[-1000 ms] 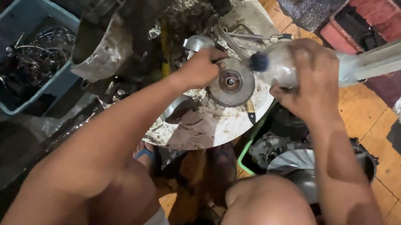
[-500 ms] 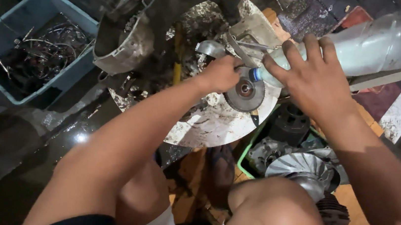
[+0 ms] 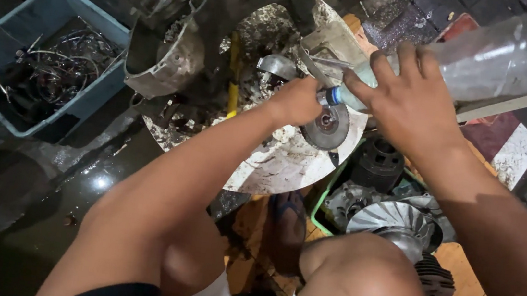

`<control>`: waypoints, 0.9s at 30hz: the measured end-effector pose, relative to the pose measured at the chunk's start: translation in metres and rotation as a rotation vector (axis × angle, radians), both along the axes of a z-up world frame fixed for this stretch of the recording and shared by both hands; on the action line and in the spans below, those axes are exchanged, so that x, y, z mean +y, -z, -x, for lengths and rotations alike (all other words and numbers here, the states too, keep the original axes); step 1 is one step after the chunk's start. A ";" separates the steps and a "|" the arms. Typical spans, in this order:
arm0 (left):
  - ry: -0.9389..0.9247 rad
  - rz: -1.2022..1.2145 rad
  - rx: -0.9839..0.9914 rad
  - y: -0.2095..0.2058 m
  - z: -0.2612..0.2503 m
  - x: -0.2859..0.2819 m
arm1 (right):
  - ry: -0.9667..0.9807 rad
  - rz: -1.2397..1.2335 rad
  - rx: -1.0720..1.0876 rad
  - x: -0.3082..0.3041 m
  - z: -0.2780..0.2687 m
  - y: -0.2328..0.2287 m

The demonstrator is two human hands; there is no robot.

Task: The person scrubs a circular metal mechanical part with a brush while holding it under a running tap. The person rotates the part to clean different areas and rinses it with water.

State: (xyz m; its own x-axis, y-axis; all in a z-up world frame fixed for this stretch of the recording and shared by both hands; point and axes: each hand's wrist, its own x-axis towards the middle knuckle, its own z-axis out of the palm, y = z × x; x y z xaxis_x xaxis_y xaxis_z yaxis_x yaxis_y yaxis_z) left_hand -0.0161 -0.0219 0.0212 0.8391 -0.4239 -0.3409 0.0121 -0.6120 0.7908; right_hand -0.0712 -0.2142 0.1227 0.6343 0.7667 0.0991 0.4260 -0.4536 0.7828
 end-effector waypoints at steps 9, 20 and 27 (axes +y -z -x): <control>-0.012 0.064 0.043 -0.001 -0.003 0.024 | 0.154 -0.027 0.094 0.011 0.010 -0.009; -0.006 0.077 0.049 -0.007 0.002 0.032 | 0.581 -1.101 0.566 -0.032 0.016 -0.023; -0.045 0.035 0.027 0.005 -0.004 0.029 | 0.074 -1.515 0.245 -0.111 -0.008 0.032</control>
State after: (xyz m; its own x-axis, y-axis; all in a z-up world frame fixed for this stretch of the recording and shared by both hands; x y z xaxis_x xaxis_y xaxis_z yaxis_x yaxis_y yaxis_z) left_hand -0.0122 0.0075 0.0165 0.8485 -0.3978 -0.3492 0.0604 -0.5826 0.8105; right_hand -0.0634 -0.3253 0.0909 0.7815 0.0123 0.6237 0.4130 -0.7595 -0.5025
